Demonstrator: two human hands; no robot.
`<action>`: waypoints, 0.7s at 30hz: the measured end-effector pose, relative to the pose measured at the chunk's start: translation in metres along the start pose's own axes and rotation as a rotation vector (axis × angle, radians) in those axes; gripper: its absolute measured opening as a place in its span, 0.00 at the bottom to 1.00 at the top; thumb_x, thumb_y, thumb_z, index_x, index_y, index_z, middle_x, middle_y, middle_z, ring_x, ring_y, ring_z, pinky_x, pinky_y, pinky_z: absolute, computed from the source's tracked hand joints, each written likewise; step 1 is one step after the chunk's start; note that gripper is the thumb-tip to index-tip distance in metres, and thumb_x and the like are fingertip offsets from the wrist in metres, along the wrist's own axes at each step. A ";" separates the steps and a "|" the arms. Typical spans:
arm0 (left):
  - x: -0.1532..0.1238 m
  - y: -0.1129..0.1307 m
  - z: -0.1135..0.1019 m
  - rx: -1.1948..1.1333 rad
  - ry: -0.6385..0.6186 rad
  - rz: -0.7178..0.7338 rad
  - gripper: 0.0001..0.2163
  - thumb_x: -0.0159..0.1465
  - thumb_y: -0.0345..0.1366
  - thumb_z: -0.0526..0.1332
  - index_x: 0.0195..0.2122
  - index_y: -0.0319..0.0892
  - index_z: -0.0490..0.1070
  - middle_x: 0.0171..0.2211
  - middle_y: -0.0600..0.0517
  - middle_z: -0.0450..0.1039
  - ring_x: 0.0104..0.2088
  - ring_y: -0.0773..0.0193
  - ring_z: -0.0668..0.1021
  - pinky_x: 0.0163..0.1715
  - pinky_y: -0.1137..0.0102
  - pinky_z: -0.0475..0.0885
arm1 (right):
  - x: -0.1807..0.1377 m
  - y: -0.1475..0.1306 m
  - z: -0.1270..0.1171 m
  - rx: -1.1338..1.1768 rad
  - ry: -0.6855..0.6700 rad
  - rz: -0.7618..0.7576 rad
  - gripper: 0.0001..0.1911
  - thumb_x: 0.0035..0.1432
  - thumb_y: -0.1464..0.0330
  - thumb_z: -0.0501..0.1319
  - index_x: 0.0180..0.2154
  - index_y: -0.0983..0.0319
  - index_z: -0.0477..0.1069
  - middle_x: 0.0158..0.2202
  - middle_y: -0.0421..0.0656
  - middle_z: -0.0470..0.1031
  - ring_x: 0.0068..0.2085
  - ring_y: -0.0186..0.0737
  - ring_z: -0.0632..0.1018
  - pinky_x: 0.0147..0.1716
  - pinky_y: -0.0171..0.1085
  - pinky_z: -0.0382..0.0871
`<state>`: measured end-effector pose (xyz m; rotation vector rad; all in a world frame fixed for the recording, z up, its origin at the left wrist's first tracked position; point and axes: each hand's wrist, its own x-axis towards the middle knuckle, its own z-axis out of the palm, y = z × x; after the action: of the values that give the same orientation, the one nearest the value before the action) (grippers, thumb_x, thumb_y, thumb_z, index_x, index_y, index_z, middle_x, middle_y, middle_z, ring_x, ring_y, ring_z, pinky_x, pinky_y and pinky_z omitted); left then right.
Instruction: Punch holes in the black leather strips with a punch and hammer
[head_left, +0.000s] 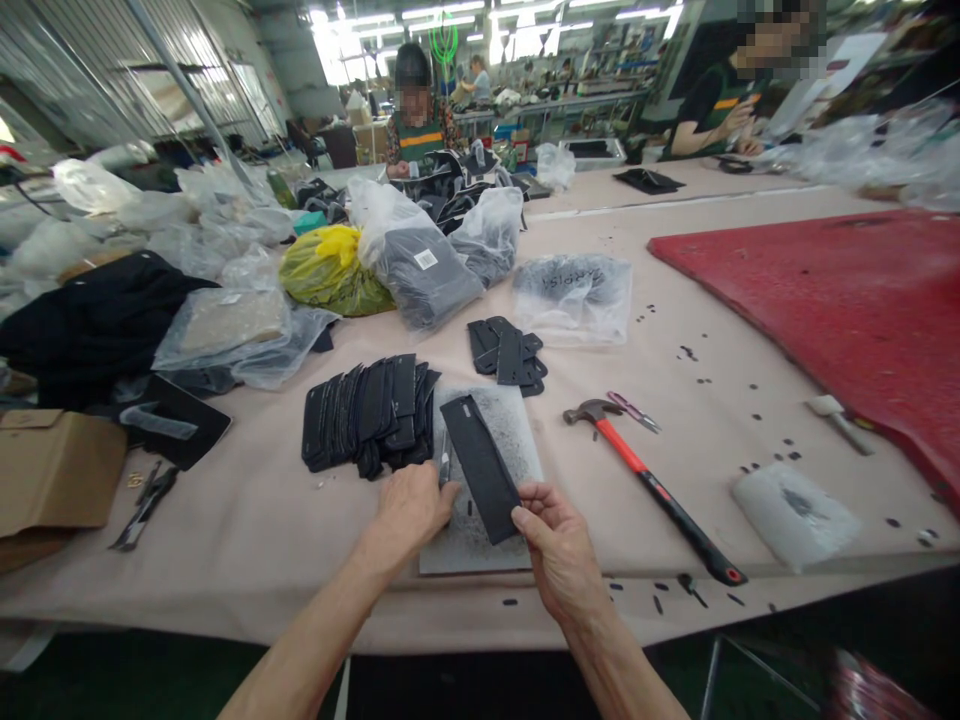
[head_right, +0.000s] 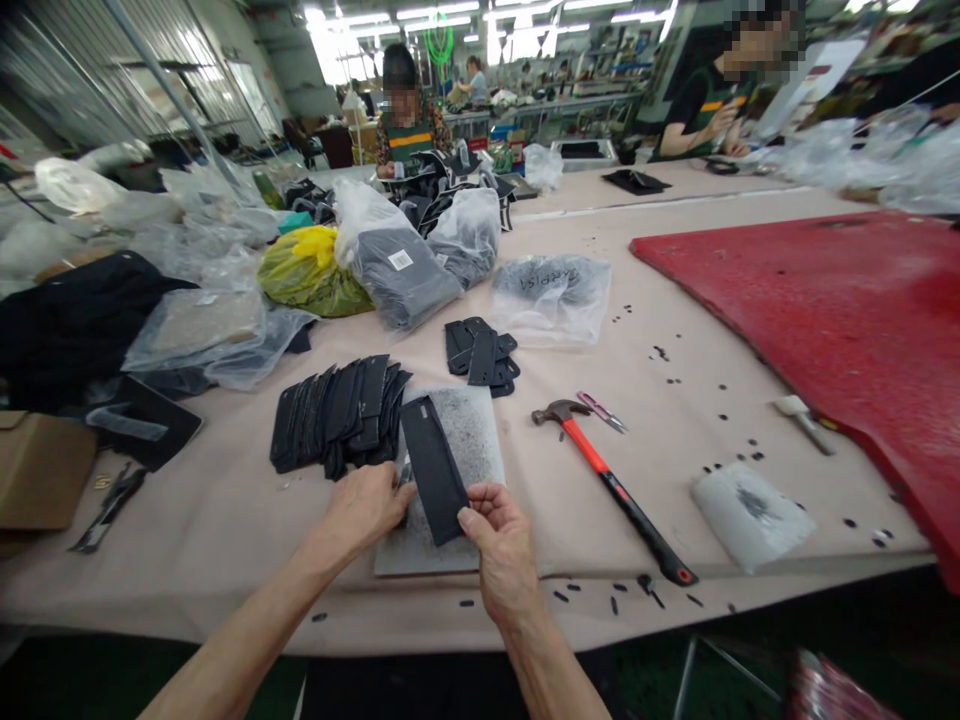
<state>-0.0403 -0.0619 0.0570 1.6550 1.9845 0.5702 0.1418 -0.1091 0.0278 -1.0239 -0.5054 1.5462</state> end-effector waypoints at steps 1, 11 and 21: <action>-0.005 0.005 -0.005 -0.017 0.039 0.006 0.10 0.53 0.40 0.66 0.20 0.42 0.70 0.24 0.46 0.73 0.34 0.50 0.78 0.37 0.64 0.66 | -0.001 0.000 0.000 0.004 -0.001 0.001 0.18 0.43 0.64 0.73 0.36 0.59 0.71 0.29 0.38 0.74 0.31 0.34 0.73 0.33 0.34 0.69; -0.050 0.023 -0.004 -1.044 -0.284 -0.444 0.21 0.53 0.52 0.67 0.32 0.35 0.74 0.23 0.50 0.74 0.17 0.68 0.71 0.13 0.76 0.64 | -0.012 0.006 0.019 -0.057 -0.181 0.048 0.17 0.48 0.63 0.71 0.39 0.59 0.71 0.32 0.41 0.77 0.33 0.37 0.75 0.34 0.36 0.70; -0.067 0.009 0.004 -1.475 -0.252 -0.532 0.21 0.51 0.48 0.72 0.32 0.36 0.72 0.20 0.53 0.71 0.17 0.71 0.71 0.17 0.76 0.64 | -0.020 0.013 0.035 0.098 -0.228 0.224 0.22 0.44 0.63 0.73 0.41 0.60 0.71 0.30 0.40 0.76 0.29 0.36 0.75 0.30 0.36 0.71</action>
<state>-0.0210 -0.1263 0.0663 0.2503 1.0860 1.1131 0.1049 -0.1241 0.0422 -0.8555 -0.4788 1.8824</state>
